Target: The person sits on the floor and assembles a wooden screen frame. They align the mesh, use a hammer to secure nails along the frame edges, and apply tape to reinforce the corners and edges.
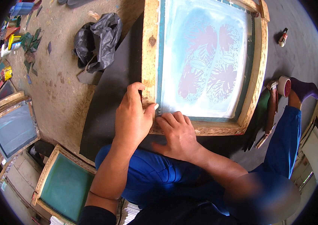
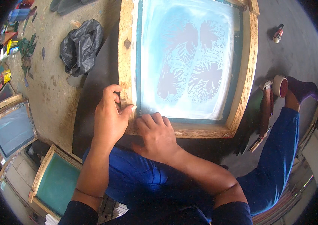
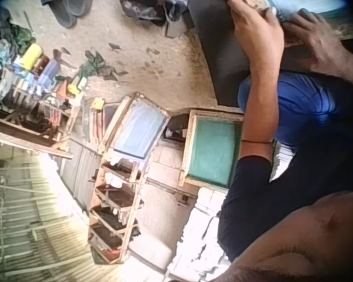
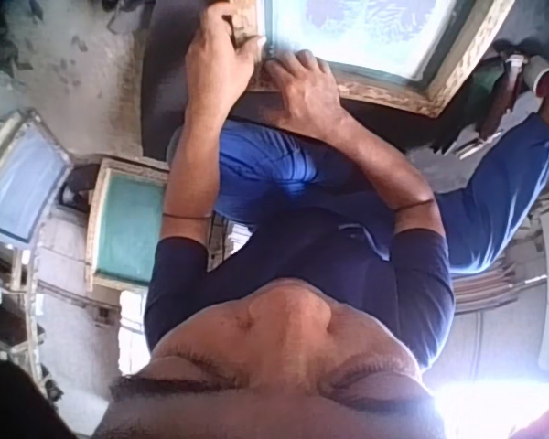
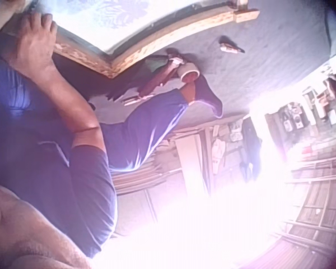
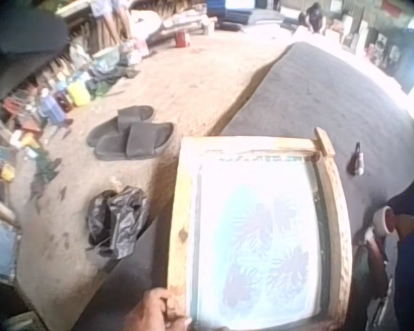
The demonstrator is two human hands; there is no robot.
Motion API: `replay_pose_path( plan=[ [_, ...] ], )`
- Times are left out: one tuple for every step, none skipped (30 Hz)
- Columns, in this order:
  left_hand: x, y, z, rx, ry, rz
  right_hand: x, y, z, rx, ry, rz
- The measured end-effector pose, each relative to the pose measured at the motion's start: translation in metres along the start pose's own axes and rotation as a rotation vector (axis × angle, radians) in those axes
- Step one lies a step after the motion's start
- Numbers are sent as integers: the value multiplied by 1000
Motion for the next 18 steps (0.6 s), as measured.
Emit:
replay_pose_path(
  plan=[
    [0, -1, 0, 2, 4, -2, 0, -1, 1, 9, 3, 19],
    [-1, -1, 0, 2, 9, -5, -1, -1, 1, 18, 6, 39],
    [-1, -1, 0, 3, 14, -8, 0, -1, 1, 27, 9, 59],
    [0, -1, 0, -4, 15, -7, -1, 1, 2, 21, 19, 55],
    [0, -1, 0, -9, 14, -6, -1, 2, 3, 14, 27, 49],
    [0, -1, 0, -14, 13, -5, -1, 3, 4, 7, 36, 43],
    [0, -1, 0, -10, 19, -7, -2, 3, 4, 9, 35, 49],
    [0, -1, 2, -10, 24, -11, -2, 3, 4, 9, 33, 58],
    [0, -1, 3, -9, 29, -14, -3, 3, 3, 10, 30, 67],
    [0, -1, 3, -8, 41, -15, -5, 3, 0, 2, 9, 58],
    [0, -1, 3, -6, 53, -14, -7, 3, -4, -4, -14, 49],
    [0, -1, 3, -4, 65, -13, -9, 3, -5, -10, -36, 41],
    [-1, -2, 4, 1, 62, -13, -10, 2, -3, 2, -49, 6],
    [-1, -2, 4, 5, 62, -15, -8, 0, -2, 28, -23, 18],
    [-1, -2, 3, 10, 61, -16, -6, -4, -1, 54, 4, 29],
    [-1, -1, 3, 9, 60, -15, -4, -7, -1, 81, 30, 40],
    [-1, -2, 3, 11, 58, -15, -4, -10, -1, 87, 29, 28],
    [-1, -2, 3, 13, 56, -15, -3, -13, -2, 94, 28, 17]
  ],
)
Point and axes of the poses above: each hand's wrist, its own y-axis away from the middle knuckle, its own x-axis out of the palm, z = x × y, the point moved 6 cm from there along -y, towards the middle knuckle, and after that the axes turned 6 degrees about x, right-handed, at the moved point
